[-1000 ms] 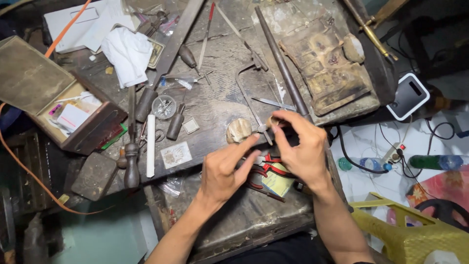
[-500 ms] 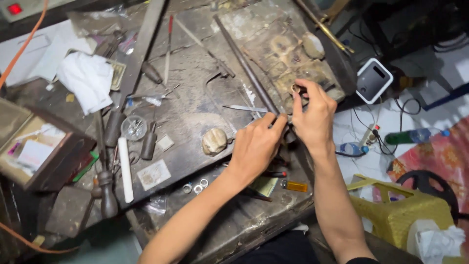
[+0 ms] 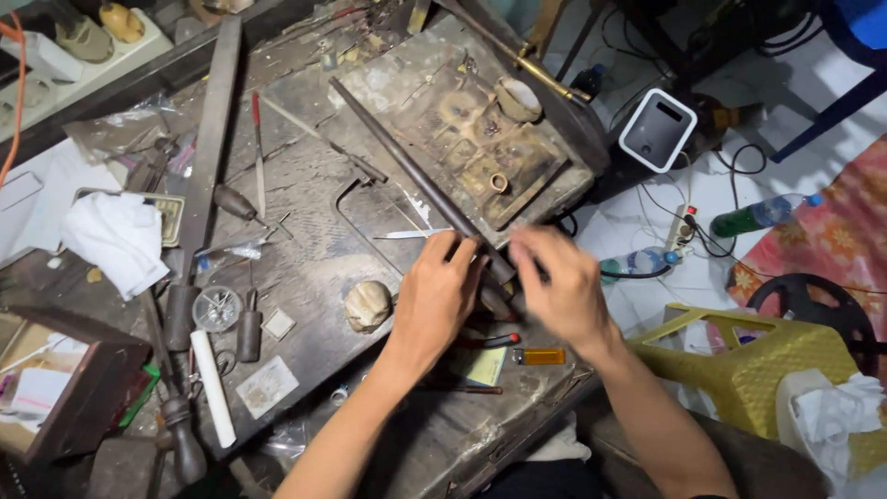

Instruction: Measuring, cutting, and soldering a small metal ring at a jeweler's workbench.

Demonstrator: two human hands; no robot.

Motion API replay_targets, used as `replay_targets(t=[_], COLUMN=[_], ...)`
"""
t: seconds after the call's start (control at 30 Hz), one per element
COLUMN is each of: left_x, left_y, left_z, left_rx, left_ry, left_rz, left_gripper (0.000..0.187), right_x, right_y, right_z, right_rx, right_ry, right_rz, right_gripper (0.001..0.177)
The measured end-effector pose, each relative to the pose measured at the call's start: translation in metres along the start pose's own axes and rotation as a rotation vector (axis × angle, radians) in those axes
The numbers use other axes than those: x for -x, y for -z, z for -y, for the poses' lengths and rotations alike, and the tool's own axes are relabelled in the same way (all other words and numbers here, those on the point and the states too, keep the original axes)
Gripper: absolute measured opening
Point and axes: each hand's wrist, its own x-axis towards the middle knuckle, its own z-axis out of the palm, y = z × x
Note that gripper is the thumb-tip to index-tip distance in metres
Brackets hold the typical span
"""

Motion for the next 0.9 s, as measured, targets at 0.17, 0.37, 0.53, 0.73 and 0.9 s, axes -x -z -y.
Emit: replay_targets(t=[0.17, 0.37, 0.53, 0.73, 0.9], left_x=[0.003, -0.001, -0.004, -0.003, -0.004], left_y=[0.005, 0.003, -0.002, -0.002, -0.003], left_z=[-0.001, -0.003, 0.002, 0.004, 0.006], left_rx=[0.086, 0.097, 0.068, 0.103, 0.106], left_ry=[-0.018, -0.034, -0.019, -0.02, -0.038], left_rz=[0.0, 0.018, 0.04, -0.006, 0.0], left_gripper=[0.02, 0.022, 0.02, 0.019, 0.018], right_x=[0.063, 0.089, 0.094, 0.091, 0.096], right_y=[0.016, 0.005, -0.004, -0.006, -0.001], right_z=[0.037, 0.034, 0.027, 0.048, 0.039], right_rx=[-0.256, -0.212, -0.371, -0.278, -0.37], right_ry=[0.299, 0.439, 0.409, 0.457, 0.528], right_rz=[0.253, 0.683, 1.122, 1.698, 1.57], right_gripper=[0.013, 0.031, 0.073, 0.062, 0.031])
